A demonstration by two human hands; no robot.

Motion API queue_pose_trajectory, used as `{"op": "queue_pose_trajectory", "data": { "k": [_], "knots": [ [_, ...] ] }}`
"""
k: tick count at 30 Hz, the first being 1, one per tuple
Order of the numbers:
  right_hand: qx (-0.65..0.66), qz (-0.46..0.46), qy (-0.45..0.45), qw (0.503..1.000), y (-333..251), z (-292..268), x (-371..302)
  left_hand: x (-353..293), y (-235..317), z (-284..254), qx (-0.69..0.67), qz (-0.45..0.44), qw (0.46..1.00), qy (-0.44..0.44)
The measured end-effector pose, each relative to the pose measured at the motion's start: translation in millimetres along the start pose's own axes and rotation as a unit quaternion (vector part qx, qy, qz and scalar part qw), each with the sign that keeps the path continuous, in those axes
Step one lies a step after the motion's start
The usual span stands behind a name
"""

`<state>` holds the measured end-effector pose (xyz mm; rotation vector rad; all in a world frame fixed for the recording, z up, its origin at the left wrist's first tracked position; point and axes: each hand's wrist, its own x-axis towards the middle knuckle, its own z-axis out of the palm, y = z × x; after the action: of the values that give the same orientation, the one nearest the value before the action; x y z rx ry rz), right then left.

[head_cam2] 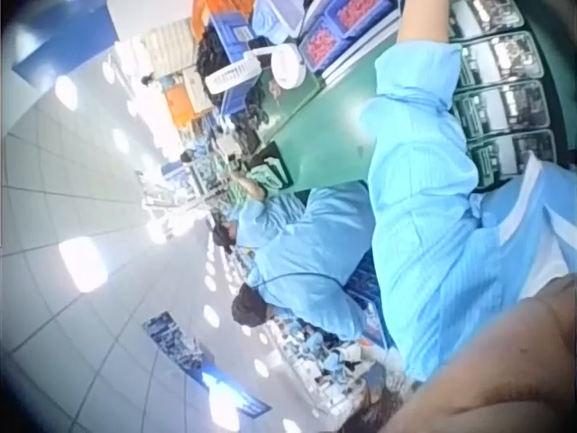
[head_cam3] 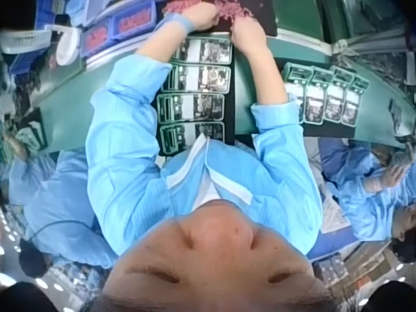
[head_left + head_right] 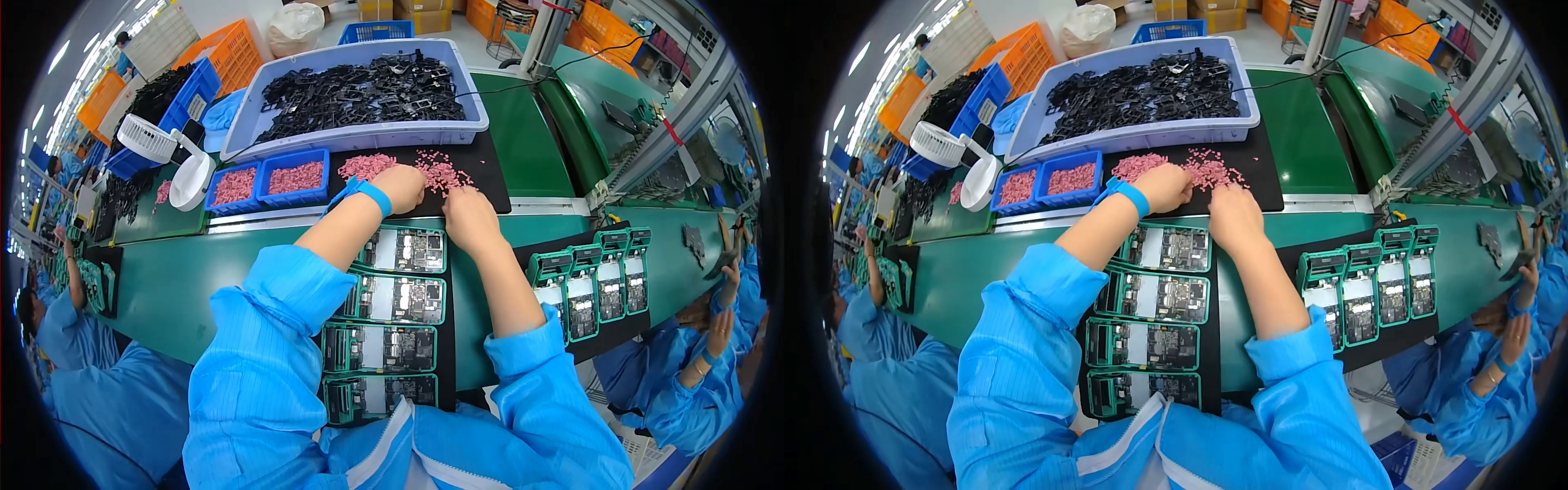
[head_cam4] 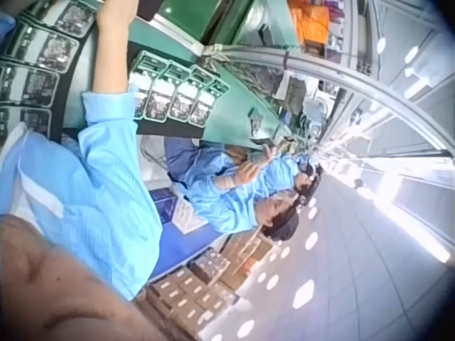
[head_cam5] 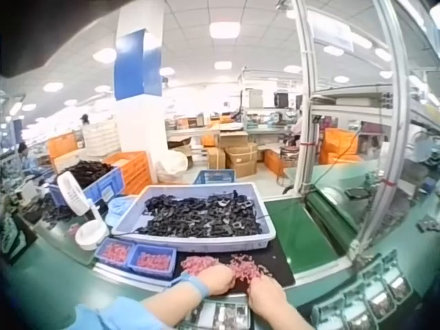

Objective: The person assembles electronic components onto circuit boards by hand, taking components from a component tray and placing them into device housings on a conveyor belt.

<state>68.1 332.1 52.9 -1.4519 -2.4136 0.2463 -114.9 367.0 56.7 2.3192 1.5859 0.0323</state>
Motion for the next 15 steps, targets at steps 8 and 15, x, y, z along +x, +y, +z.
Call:
{"op": "queue_pose_trajectory", "data": {
  "k": [8, 15],
  "knots": [
    [0.077, 0.049, -0.048, 0.995, -19, -17, -101, -42, 30, -22, -0.068, 0.054, 0.996, 0.001],
    [0.111, 0.02, -0.047, 0.993, -28, -14, -149, -81, 34, -4, -0.029, 0.098, 0.992, 0.071]
  ]
}}
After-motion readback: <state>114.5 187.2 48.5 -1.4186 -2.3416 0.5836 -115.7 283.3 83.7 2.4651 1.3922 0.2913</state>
